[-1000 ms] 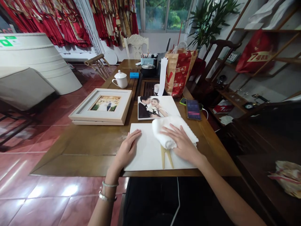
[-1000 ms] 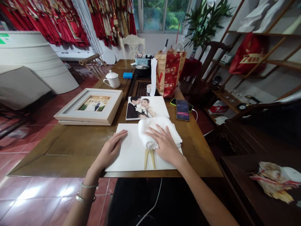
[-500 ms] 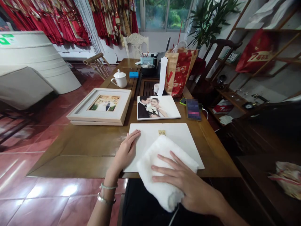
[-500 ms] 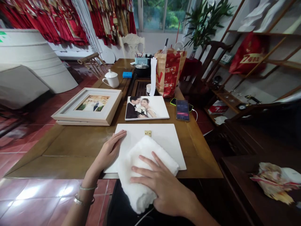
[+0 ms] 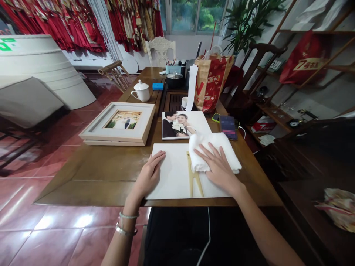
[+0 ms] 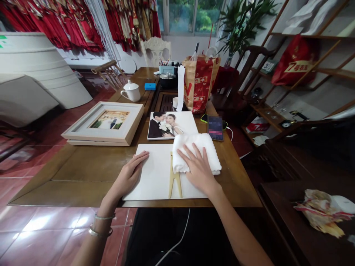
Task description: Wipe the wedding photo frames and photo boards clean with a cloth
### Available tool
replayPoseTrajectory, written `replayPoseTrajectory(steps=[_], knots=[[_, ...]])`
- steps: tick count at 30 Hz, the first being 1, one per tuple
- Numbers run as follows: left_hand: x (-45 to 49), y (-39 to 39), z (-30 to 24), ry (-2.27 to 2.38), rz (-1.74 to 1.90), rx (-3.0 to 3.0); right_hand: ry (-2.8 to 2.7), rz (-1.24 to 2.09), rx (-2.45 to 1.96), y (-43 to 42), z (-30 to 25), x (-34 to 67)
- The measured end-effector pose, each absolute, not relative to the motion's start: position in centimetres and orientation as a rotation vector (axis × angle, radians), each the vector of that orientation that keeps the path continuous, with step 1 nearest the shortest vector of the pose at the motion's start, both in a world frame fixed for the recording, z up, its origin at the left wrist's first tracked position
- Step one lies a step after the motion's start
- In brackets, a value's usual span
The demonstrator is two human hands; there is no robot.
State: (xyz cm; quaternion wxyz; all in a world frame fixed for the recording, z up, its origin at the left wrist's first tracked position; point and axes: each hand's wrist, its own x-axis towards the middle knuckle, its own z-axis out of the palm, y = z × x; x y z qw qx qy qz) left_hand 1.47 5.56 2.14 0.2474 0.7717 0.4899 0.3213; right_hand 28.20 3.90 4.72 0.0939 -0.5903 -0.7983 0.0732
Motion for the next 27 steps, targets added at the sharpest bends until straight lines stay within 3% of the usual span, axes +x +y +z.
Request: replayPoseTrajectory(steps=[5, 9, 15, 27], knots=[[1.6, 5.5, 2.3, 1.353, 0.860, 2.098, -2.440, 0.329, -1.672, -2.5, 5.5, 28.1], [1.6, 5.5, 2.3, 1.356, 0.860, 2.099, -2.455, 0.624, -1.577, -7.3, 7.0, 30.2], [1.7, 5.6, 2.3, 1.349, 0.860, 2.100, -2.276, 0.942, -1.631, -7.1, 8.0, 33.0], [1.6, 5.5, 2.2, 1.347, 0.843, 2.105, -2.402, 0.248, -1.726, 5.5, 4.0, 32.4]])
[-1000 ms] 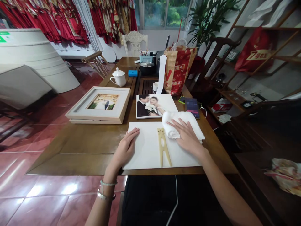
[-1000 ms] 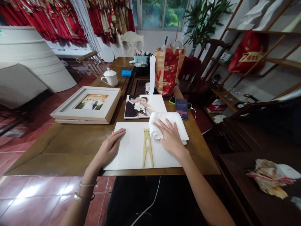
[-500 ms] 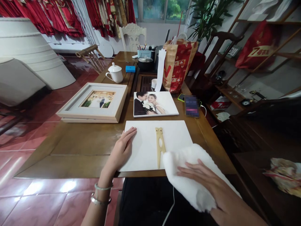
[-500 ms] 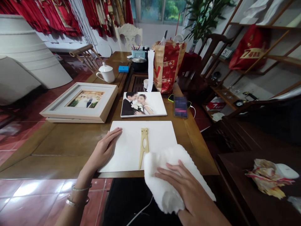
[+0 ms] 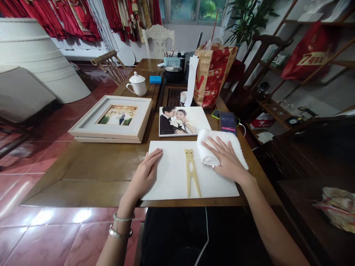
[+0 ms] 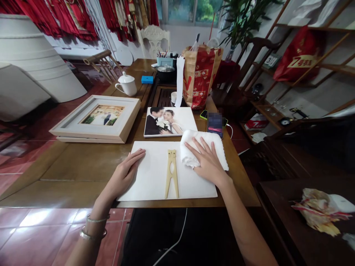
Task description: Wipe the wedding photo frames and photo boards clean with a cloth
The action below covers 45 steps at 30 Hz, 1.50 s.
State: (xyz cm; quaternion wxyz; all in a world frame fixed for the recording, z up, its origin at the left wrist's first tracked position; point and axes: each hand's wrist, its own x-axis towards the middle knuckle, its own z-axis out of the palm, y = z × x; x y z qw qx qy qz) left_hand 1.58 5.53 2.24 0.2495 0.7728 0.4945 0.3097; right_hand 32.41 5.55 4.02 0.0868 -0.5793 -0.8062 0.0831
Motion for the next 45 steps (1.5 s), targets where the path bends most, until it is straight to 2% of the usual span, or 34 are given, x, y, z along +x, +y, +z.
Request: replayPoseTrajectory(steps=[4, 11, 15, 23, 29, 32, 35, 40, 43, 45], knots=[[1.7, 5.5, 2.3, 1.348, 0.847, 2.113, -2.449, 0.188, -1.721, 4.4, 4.5, 31.4], [1.7, 5.5, 2.3, 1.360, 0.834, 2.107, -2.548, 0.353, -1.551, -3.7, 5.5, 29.7], [1.4, 5.6, 2.0, 1.354, 0.816, 2.127, -2.550, 0.354, -1.500, -5.6, 5.1, 29.8], [1.3, 5.5, 2.1, 1.321, 0.811, 2.145, -2.441, 0.248, -1.703, 1.6, 4.5, 30.4], [1.3, 5.5, 2.1, 1.317, 0.830, 2.156, -2.268, 0.191, -1.962, 6.5, 4.3, 26.3], [1.3, 5.4, 1.9, 1.329, 0.848, 2.148, -2.302, 0.247, -1.869, 5.2, 4.7, 23.3], [1.4, 5.5, 1.8, 1.326, 0.873, 2.143, -2.476, 0.324, -1.584, 2.0, 5.5, 21.6], [1.3, 5.5, 1.9, 1.316, 0.861, 2.154, -2.651, 0.726, -1.180, -3.5, 7.4, 23.4], [1.3, 5.5, 1.9, 1.321, 0.844, 2.150, -2.523, 0.869, -1.214, -4.7, 7.9, 25.8], [1.3, 5.5, 1.9, 1.321, 0.840, 2.153, -2.395, 0.801, -1.344, -4.1, 7.4, 27.2]])
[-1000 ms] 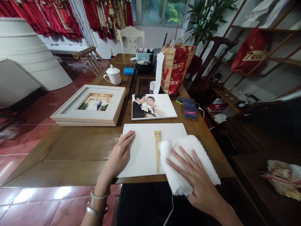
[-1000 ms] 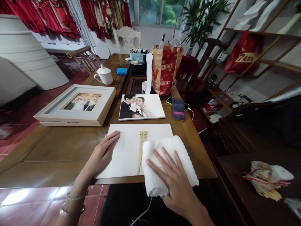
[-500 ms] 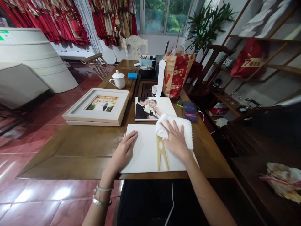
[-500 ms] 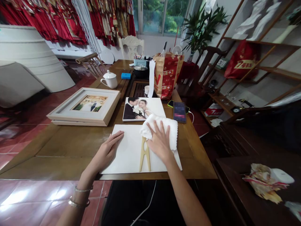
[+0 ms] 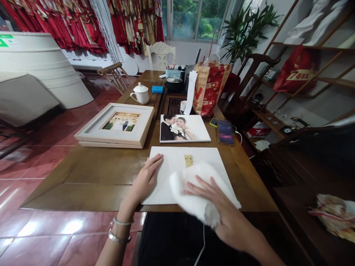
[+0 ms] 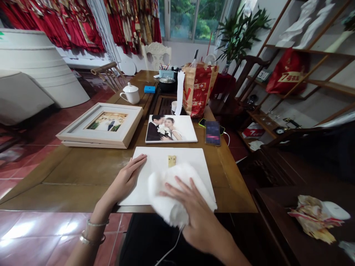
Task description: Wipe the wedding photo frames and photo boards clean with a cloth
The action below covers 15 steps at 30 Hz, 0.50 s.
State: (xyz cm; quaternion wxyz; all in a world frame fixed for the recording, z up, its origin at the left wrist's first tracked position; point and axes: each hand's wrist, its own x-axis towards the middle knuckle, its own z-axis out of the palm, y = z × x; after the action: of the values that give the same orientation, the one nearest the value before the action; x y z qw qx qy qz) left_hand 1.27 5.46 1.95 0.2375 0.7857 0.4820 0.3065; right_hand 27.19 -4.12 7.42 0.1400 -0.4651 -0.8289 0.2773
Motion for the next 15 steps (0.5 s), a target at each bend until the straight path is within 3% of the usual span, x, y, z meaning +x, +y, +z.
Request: replayPoseTrajectory(steps=[7, 15], knots=[[1.2, 5.4, 1.8, 1.312, 0.863, 2.162, -2.128, 0.243, -1.847, 3.2, 4.0, 29.8], [1.4, 5.4, 1.9, 1.338, 0.847, 2.146, -2.365, 0.283, -1.801, 5.1, 5.1, 24.9]])
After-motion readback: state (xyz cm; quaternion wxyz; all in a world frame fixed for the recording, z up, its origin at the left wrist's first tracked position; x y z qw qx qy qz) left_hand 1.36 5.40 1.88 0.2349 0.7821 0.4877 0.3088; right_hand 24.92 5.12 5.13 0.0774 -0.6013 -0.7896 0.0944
